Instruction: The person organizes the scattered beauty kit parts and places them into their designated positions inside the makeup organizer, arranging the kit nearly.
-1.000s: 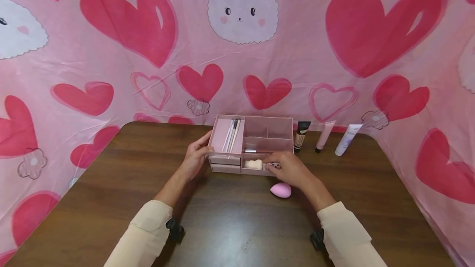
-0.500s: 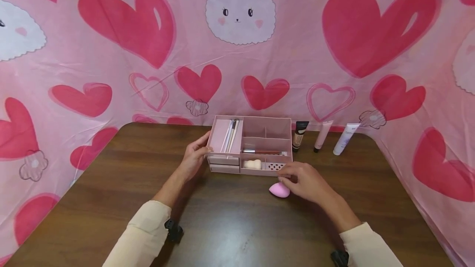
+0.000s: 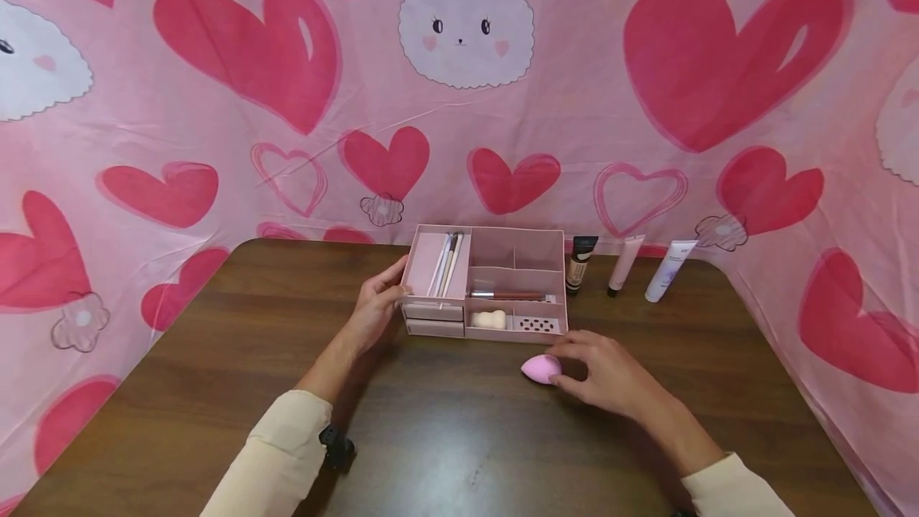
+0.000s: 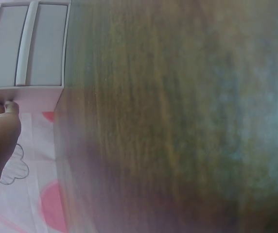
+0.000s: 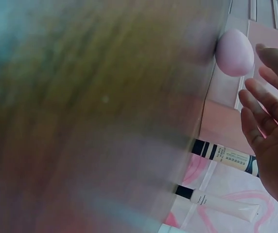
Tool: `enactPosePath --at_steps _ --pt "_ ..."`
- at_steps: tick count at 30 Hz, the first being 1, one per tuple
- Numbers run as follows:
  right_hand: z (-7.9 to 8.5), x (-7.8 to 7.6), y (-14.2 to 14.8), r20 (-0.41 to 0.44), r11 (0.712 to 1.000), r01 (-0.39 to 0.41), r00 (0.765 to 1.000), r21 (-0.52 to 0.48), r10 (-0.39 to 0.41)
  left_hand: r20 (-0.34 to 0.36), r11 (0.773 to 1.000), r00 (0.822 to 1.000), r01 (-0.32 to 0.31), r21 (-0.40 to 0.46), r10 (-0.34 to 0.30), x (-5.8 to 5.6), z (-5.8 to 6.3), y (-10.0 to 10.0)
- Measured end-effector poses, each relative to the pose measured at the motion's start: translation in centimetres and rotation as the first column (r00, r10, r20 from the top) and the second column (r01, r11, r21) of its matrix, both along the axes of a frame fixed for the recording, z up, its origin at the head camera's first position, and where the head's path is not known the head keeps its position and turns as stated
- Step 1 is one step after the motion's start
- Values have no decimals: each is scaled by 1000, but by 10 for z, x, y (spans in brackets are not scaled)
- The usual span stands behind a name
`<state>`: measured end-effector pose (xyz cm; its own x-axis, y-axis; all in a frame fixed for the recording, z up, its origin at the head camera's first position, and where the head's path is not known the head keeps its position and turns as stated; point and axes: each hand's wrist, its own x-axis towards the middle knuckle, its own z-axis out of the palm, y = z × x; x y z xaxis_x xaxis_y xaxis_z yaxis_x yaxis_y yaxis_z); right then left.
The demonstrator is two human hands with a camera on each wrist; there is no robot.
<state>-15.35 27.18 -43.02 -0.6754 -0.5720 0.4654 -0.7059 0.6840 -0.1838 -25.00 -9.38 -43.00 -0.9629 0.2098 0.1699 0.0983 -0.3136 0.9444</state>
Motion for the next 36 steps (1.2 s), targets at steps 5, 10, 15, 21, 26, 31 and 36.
enactPosePath --at_steps 5,10,15,21,26,31,36 --pt "-4 -1 0 12 999 -29 1000 -18 29 1 1000 1000 2 -3 -2 0 -1 0" --pt "-7 -2 -2 45 997 -60 997 -39 61 -4 1000 1000 8 2 -8 0 -1 -1" --pt "-8 -2 -3 71 996 -63 995 -69 68 -2 1000 1000 9 -3 -9 0 0 -1" --pt "-9 -3 -2 81 992 -81 993 -101 89 8 1000 1000 -4 1 4 1 0 0" --pt "-8 -4 -2 71 988 -97 992 -118 105 6 1000 1000 -3 0 3 0 0 0" --pt "-8 -3 -2 63 986 -106 991 -129 115 9 1000 1000 4 -9 -4 -1 -1 -1" --pt "-8 -4 -1 32 982 -109 993 -156 116 10 1000 1000 3 -8 -3 0 0 -1"
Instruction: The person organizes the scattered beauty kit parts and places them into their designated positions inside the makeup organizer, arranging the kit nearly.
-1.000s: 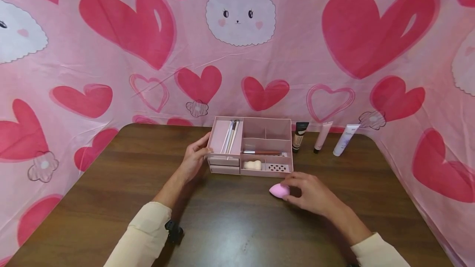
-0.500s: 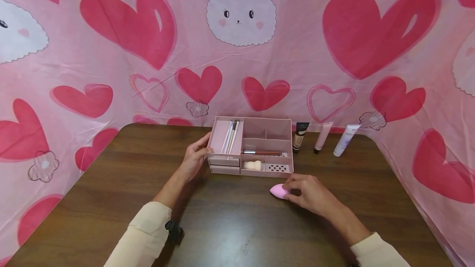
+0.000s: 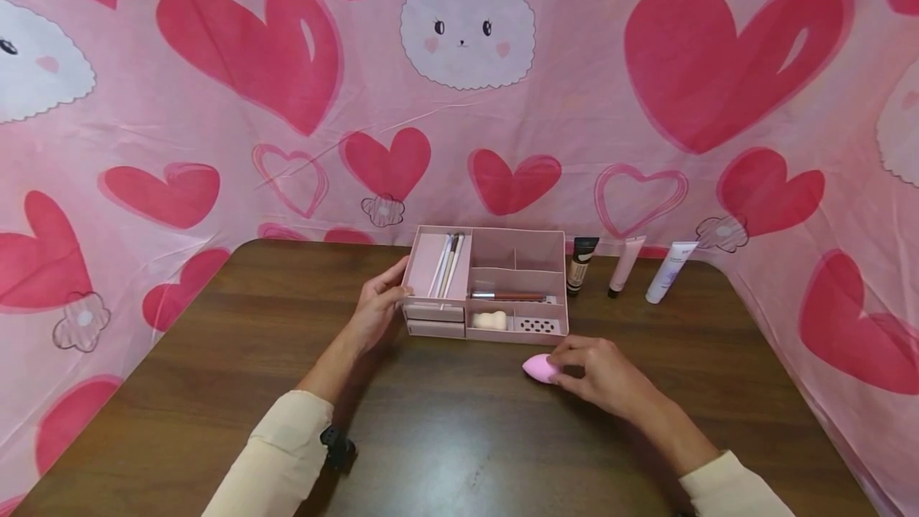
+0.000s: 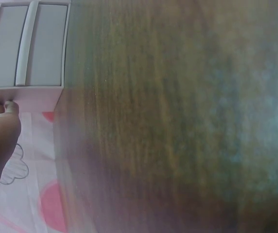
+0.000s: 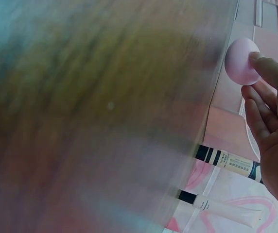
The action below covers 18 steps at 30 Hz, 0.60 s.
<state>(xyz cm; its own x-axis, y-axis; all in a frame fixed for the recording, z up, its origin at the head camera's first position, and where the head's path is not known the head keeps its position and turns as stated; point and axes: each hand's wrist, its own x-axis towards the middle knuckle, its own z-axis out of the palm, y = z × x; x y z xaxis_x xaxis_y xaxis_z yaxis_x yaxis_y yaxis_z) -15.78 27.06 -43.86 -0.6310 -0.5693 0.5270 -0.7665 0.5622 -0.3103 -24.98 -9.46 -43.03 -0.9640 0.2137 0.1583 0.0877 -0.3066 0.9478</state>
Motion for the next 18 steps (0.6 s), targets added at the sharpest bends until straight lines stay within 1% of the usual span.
enactPosePath --at_steps 7,11,18 --pt "3 -3 0 -1 999 5 1000 -32 -5 -9 1000 1000 -26 -2 26 0 0 -1" --pt "7 -6 0 -2 999 6 1000 -36 -6 -10 1000 1000 -17 1 17 -1 -1 -2" --pt "20 -14 2 -29 999 21 999 -46 -23 -22 1000 1000 7 1 -7 -2 -3 -1"
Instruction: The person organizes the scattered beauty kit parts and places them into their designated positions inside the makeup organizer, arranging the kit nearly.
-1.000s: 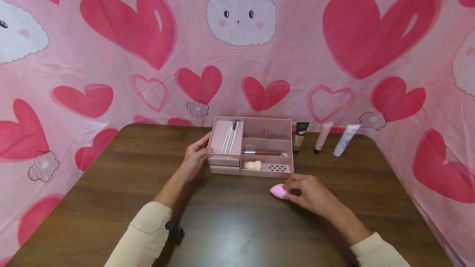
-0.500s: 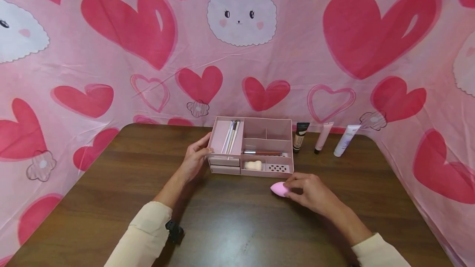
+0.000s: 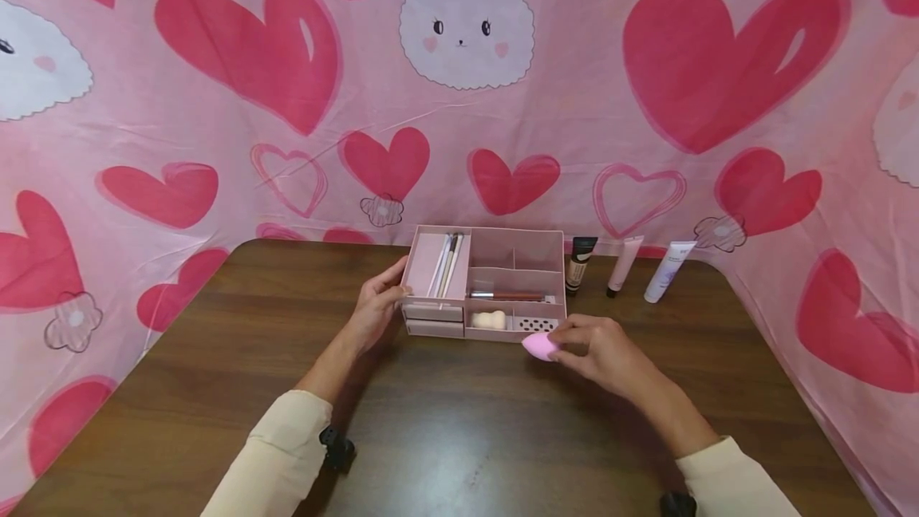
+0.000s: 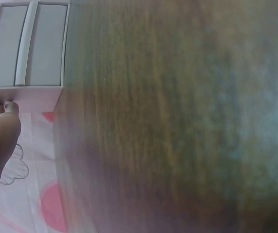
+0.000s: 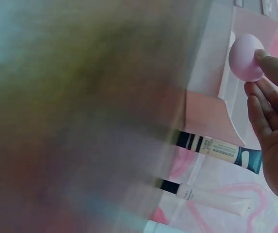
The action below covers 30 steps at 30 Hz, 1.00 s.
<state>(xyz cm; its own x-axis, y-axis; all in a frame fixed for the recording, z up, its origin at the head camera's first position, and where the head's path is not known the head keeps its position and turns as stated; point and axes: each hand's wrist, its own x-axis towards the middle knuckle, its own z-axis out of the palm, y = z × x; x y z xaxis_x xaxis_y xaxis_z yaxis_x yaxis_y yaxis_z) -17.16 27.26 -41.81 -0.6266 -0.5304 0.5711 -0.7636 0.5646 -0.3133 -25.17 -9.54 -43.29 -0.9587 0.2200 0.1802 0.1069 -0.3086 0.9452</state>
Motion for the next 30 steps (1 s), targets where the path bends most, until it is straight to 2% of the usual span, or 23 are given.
enactPosePath --at_steps 9,16,24,30 --pt "10 -10 3 11 999 32 999 -28 -31 5 1000 1000 -1 4 1 0 0 0" --pt "14 -19 2 62 998 61 996 -35 -58 13 1000 1000 -2 9 2 2 2 1" --pt "13 -32 2 120 992 121 986 -38 -115 14 1000 1000 3 17 -3 1 2 1" --pt "8 -39 2 145 993 113 984 -38 -106 13 1000 1000 -1 0 1 1 1 0"
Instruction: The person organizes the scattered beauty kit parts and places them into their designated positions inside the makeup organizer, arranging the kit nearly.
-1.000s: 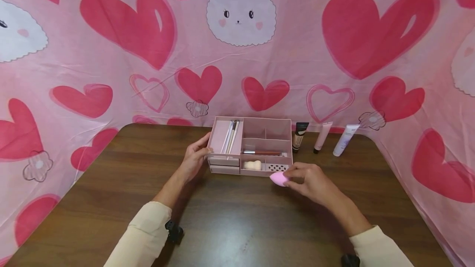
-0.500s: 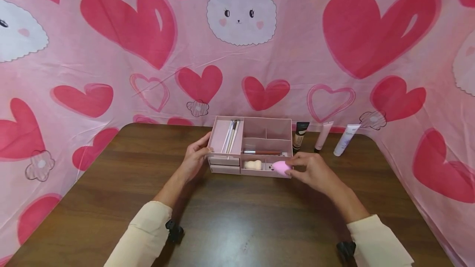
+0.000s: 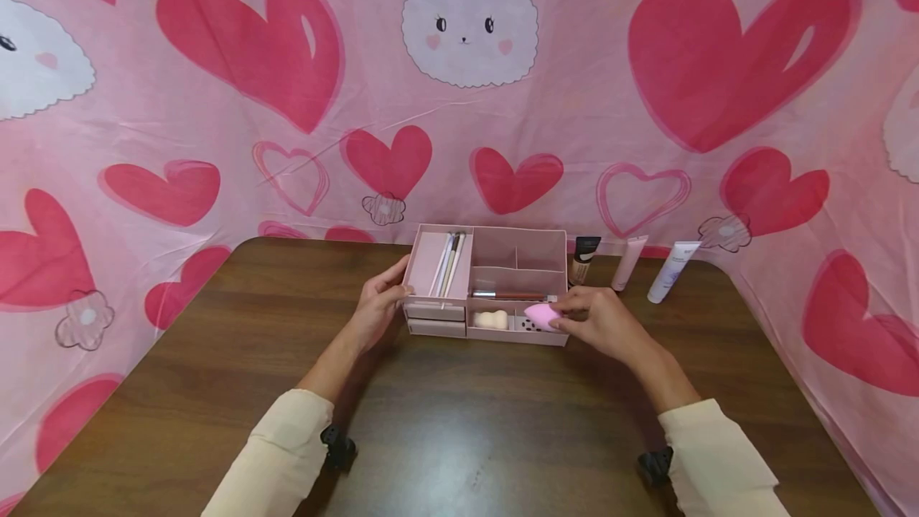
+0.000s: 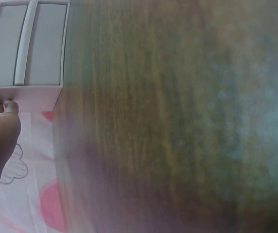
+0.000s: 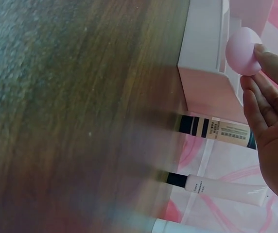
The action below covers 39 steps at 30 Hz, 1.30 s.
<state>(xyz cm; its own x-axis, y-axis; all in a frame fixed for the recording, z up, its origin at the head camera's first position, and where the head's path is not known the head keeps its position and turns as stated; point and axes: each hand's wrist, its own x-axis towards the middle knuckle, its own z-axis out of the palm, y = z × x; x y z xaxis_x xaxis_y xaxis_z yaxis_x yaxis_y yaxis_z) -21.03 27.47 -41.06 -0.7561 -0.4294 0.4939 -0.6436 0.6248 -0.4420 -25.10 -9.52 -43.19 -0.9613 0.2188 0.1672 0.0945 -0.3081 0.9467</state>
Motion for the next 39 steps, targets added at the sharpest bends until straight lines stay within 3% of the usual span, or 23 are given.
enactPosePath --at_steps 10,24,39 --pt "-2 -7 -5 96 997 21 995 76 -29 7 1000 1000 11 13 -11 1 1 0" --pt "-5 -13 -10 116 996 -37 993 87 27 12 1000 1000 2 22 -2 1 1 1" --pt "-6 -14 -12 19 971 -33 999 239 30 7 1000 1000 -6 -2 6 1 1 0"
